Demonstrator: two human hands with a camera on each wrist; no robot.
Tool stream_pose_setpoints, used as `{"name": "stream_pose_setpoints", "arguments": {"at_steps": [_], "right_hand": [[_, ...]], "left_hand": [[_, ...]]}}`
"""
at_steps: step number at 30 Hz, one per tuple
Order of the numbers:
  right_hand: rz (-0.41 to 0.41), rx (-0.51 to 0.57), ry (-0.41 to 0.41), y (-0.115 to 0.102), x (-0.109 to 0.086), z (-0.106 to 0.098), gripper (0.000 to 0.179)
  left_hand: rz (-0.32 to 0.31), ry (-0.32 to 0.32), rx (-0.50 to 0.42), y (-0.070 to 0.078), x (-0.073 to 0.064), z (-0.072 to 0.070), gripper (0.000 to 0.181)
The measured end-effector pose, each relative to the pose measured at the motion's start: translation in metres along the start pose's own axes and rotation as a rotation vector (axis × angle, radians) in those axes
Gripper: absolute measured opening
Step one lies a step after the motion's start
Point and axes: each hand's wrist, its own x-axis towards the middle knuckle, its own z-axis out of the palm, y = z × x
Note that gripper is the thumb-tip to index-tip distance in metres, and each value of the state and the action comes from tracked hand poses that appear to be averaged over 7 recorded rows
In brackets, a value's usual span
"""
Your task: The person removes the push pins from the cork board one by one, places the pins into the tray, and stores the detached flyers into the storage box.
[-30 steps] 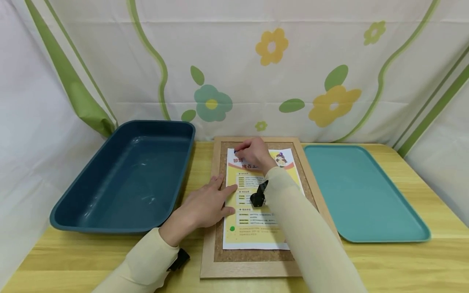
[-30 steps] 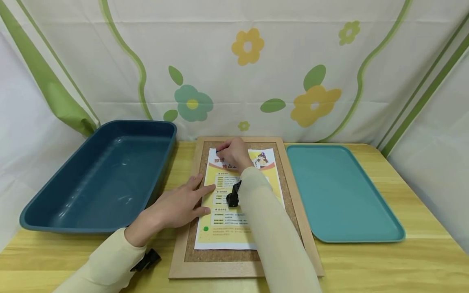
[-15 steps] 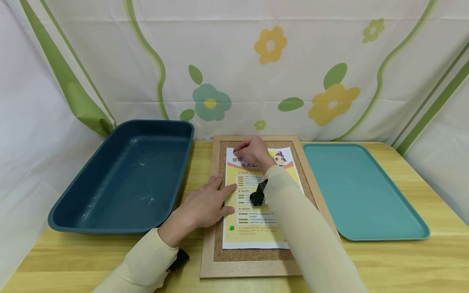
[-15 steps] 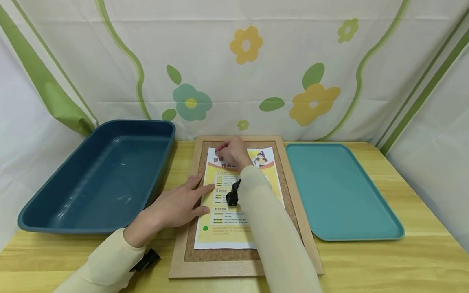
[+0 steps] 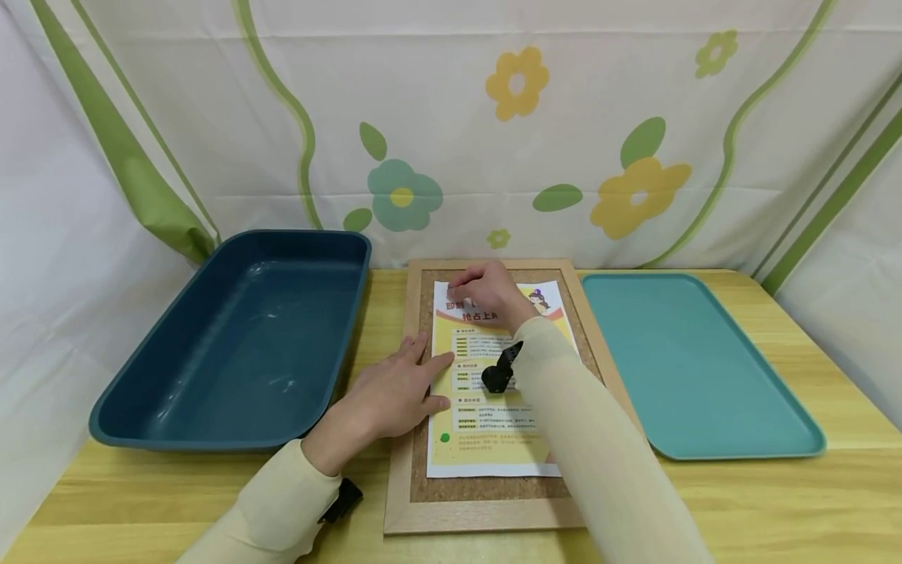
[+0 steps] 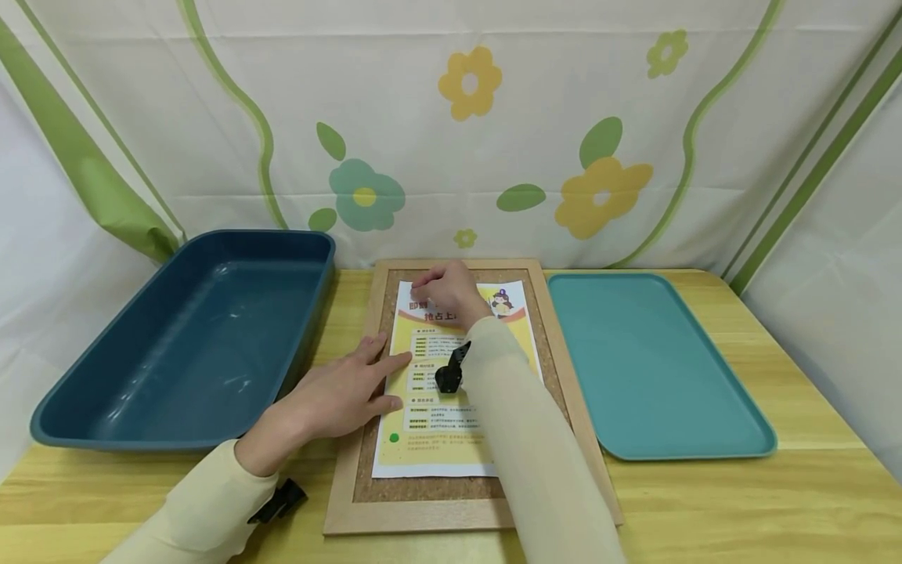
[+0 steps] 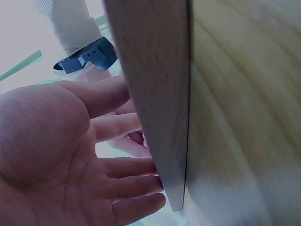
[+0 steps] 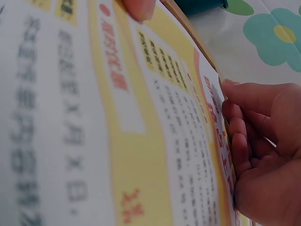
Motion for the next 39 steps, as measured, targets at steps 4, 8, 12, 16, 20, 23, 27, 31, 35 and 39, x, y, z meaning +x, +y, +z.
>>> {"name": "stream_pose_setpoints", "arguments": {"at_steps": [4,8,12,16,20,23,27,31,35,39], "right_hand": [[0.006,0.044,-0.010,0.0013,0.0004,-0.0017,0.013],[0.014,0.063,-0.009,0.0017,0.0000,-0.0023,0.013],[0.016,0.084,-0.012,0.0015,-0.0014,-0.0028,0.016],[0.023,0.114,-0.023,0.0020,-0.0022,-0.0046,0.017],[0.035,0.129,-0.027,0.0029,-0.0025,-0.0068,0.017],[0.043,0.145,-0.025,0.0033,-0.0025,-0.0070,0.016],[0.043,0.170,-0.023,0.0041,-0.0028,-0.0066,0.015],[0.044,0.187,-0.022,0.0046,-0.0023,-0.0063,0.015],[0.044,0.184,-0.021,0.0035,-0.0028,-0.0065,0.014],[0.041,0.171,-0.029,0.0025,-0.0053,-0.0079,0.014]], "left_hand": [[0.004,0.000,-0.001,0.0001,-0.0003,-0.0003,0.064],[0.007,-0.003,-0.002,0.0002,-0.0014,-0.0007,0.064],[0.010,-0.001,0.001,0.0002,-0.0027,-0.0007,0.063],[0.012,0.003,0.006,0.0004,-0.0035,-0.0003,0.062],[0.013,0.007,0.005,0.0003,-0.0034,0.0005,0.062],[0.014,0.008,0.006,0.0001,-0.0032,0.0008,0.062],[0.016,0.006,0.011,-0.0001,-0.0033,0.0006,0.062],[0.017,0.002,0.017,-0.0002,-0.0031,0.0000,0.062],[0.021,0.002,0.023,0.0000,-0.0026,-0.0006,0.062],[0.027,0.002,0.030,0.0002,-0.0023,-0.0012,0.063]]}}
